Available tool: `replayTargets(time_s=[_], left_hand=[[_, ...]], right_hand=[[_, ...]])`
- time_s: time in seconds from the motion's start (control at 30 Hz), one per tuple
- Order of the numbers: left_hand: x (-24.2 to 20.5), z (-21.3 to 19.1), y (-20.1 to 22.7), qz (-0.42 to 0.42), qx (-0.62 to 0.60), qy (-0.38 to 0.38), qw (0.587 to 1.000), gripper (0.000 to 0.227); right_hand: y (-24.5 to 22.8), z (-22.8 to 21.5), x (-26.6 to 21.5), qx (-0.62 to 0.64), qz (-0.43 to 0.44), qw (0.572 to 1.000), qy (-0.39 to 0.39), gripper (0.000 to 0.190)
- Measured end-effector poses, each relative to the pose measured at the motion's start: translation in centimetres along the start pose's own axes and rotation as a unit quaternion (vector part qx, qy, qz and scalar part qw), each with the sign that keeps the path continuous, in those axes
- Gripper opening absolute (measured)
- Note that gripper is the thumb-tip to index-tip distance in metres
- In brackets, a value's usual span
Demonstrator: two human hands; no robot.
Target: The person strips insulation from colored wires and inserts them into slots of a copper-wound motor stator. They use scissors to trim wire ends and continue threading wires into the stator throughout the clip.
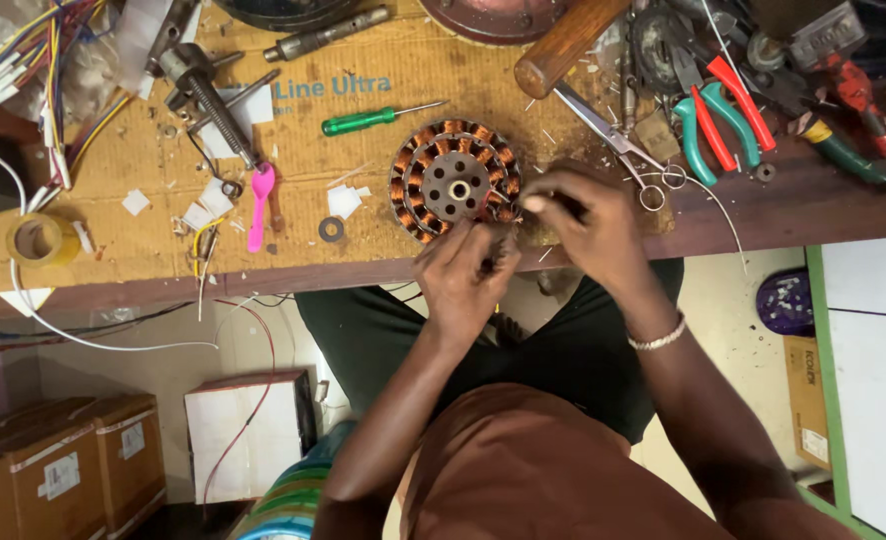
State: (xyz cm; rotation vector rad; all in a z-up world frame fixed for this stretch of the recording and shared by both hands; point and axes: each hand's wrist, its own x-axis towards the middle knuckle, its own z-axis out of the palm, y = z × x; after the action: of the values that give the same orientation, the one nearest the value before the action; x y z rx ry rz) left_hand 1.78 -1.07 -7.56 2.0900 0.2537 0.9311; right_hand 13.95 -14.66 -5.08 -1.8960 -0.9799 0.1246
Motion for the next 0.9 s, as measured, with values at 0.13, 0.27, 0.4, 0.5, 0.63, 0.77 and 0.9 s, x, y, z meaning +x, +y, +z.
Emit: replayTargets(time_s=[0.13, 0.27, 0.4, 0.5, 0.63, 0.77, 0.9], left_hand=[[-0.4, 0.2, 0.5, -0.002, 0.003, 0.034, 0.999, 0.022], [-0.3, 0.7, 0.6, 0.036, 0.026, 0.066, 0.997, 0.02], [-0.2, 1.0, 0.1, 0.093, 0.066, 0.073, 0.991, 0.02], [-0.3, 1.2, -0.2, 0.107, 0.075, 0.074, 0.989, 0.019], [-0.5, 1.3, -0.4, 0.112, 0.082, 0.074, 0.988, 0.016], [-0.6, 1.3, -0.6, 0.119, 0.089, 0.072, 0.986, 0.016], [-0.8, 1.5, -0.8, 0.118, 0.099, 0.074, 0.985, 0.016]], right_hand=[[-1.1, 0.7, -3.0, 0.16, 0.141, 0.972, 0.096, 0.022], [-1.6, 2.1, -4.5, 0.294, 0.188, 0.927, 0.136, 0.027], [-1.7, 3.0, -4.4, 0.408, 0.23, 0.872, 0.144, 0.022], [-1.6, 3.0, -4.0, 0.36, 0.247, 0.89, 0.132, 0.021], [-1.3, 3.0, -3.6, 0.344, 0.253, 0.897, 0.112, 0.016], [-0.7, 3.3, -3.4, 0.339, 0.236, 0.905, 0.107, 0.012], [-0.2, 3.3, -3.6, 0.355, 0.249, 0.895, 0.101, 0.009]])
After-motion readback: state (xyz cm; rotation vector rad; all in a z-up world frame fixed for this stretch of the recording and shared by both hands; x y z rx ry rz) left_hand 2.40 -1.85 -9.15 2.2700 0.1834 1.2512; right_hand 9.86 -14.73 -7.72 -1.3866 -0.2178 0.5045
